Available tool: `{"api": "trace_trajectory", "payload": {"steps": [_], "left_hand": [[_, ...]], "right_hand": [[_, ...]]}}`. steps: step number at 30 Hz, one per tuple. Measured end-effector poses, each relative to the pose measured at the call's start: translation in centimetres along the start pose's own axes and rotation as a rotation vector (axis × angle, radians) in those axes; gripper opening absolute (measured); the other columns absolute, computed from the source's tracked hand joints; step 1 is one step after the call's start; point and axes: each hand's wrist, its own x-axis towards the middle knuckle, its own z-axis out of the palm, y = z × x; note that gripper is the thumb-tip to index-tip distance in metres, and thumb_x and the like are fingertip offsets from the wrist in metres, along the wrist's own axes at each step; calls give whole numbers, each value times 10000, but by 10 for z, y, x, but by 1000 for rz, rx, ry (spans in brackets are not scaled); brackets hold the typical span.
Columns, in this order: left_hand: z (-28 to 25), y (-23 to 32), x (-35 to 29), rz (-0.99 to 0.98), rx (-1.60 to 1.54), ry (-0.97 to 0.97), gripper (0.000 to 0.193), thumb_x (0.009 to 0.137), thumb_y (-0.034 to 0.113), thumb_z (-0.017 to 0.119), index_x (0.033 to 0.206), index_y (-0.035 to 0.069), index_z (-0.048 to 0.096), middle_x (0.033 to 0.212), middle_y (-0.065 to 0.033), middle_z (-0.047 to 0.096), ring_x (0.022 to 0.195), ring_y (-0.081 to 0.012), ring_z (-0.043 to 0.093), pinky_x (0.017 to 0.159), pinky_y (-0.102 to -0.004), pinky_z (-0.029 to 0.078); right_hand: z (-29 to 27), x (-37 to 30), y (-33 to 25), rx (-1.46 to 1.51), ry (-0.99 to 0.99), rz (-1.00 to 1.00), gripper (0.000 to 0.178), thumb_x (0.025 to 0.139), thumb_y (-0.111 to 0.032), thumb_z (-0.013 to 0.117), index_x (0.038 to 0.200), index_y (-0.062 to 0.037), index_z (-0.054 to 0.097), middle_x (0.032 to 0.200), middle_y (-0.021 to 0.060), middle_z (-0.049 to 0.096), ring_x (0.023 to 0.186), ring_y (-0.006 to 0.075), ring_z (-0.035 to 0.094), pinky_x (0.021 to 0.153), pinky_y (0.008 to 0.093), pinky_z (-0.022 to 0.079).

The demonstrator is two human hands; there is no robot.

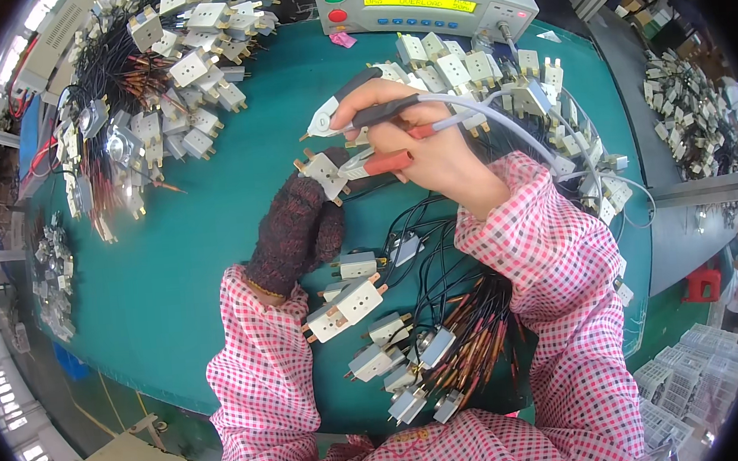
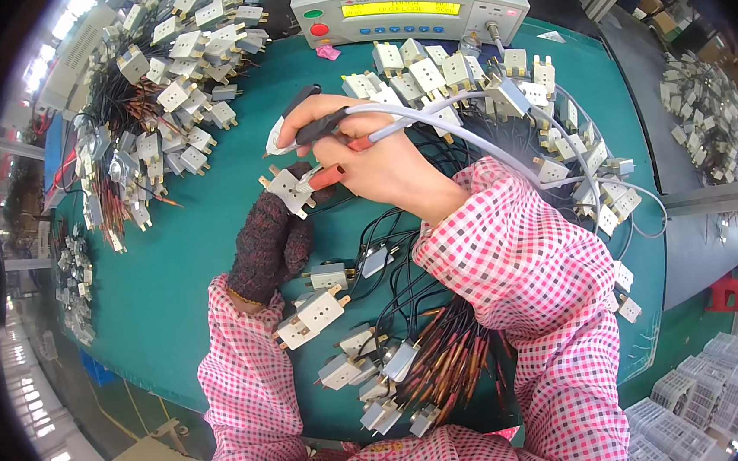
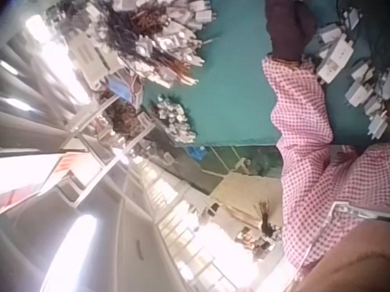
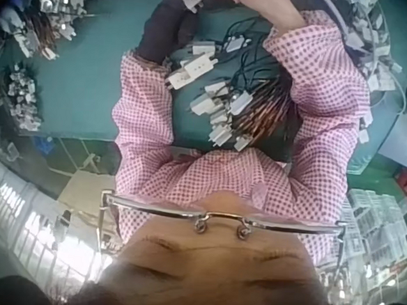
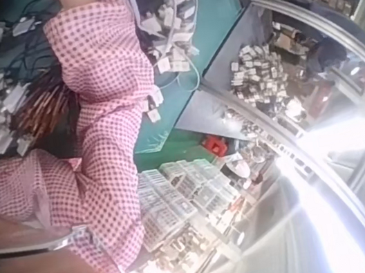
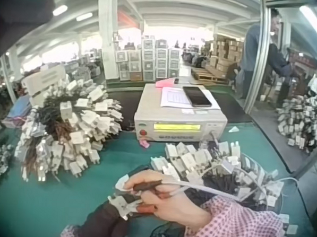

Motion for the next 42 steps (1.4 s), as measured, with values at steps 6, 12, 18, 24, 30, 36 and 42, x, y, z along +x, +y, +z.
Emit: {"api": "trace_trajectory", "payload": {"steps": [6, 12, 18, 24, 30, 36, 42], "left_hand": [[5, 19, -10, -2, -10, 33, 480, 932, 481, 457, 1169, 69, 524, 537, -16, 499, 394, -95, 382, 363, -242, 257], [4, 7, -1, -29, -44, -7, 467, 931, 473, 465, 1166, 74, 521, 543, -20, 505, 395, -98, 387, 364, -243, 257], [8, 14, -4, -41, 40, 64, 429, 935, 444, 476, 1153, 76, 510, 558, -24, 529, 392, -94, 394, 363, -242, 267], [3, 5, -3, 27, 145, 51, 435, 942, 430, 471, 1181, 67, 492, 569, -23, 539, 393, -88, 398, 370, -235, 274], [8, 8, 0, 12, -92, 26, 489, 926, 487, 471, 1166, 64, 517, 557, -30, 524, 398, -100, 407, 371, -242, 277], [-5, 10, -3, -31, -102, 4, 494, 909, 540, 466, 996, 66, 575, 531, -24, 497, 403, -106, 418, 368, -246, 273], [6, 8, 0, -32, -85, 27, 475, 914, 540, 460, 887, 77, 566, 505, -24, 487, 378, -104, 396, 350, -250, 254]], "right_hand": [[6, 4, 1, 41, -2, -27, 212, 770, 91, 426, 883, 45, 599, 1008, 56, 576, 879, 138, 554, 729, 236, 478], [-1, 4, 9, -95, -30, -136, 243, 767, 97, 424, 907, 8, 602, 975, 58, 574, 851, 149, 562, 731, 255, 479], [11, 4, 1, -67, -31, -143, 239, 773, 91, 423, 892, -16, 600, 925, 63, 575, 788, 155, 571, 681, 257, 480], [10, 7, 8, -163, -80, -223, 227, 770, 65, 439, 892, -25, 609, 897, 73, 574, 812, 162, 557, 707, 251, 453], [4, 9, 16, -62, -39, -176, 207, 768, 78, 440, 872, 8, 606, 887, 48, 563, 783, 147, 540, 675, 256, 479], [8, 6, -9, 16, -130, 167, 221, 780, 61, 438, 889, -6, 618, 884, 51, 564, 825, 128, 548, 673, 250, 493], [-1, 8, 14, -134, -176, -40, 231, 763, 51, 471, 925, -18, 621, 896, 92, 607, 793, 184, 587, 698, 281, 490]]}}
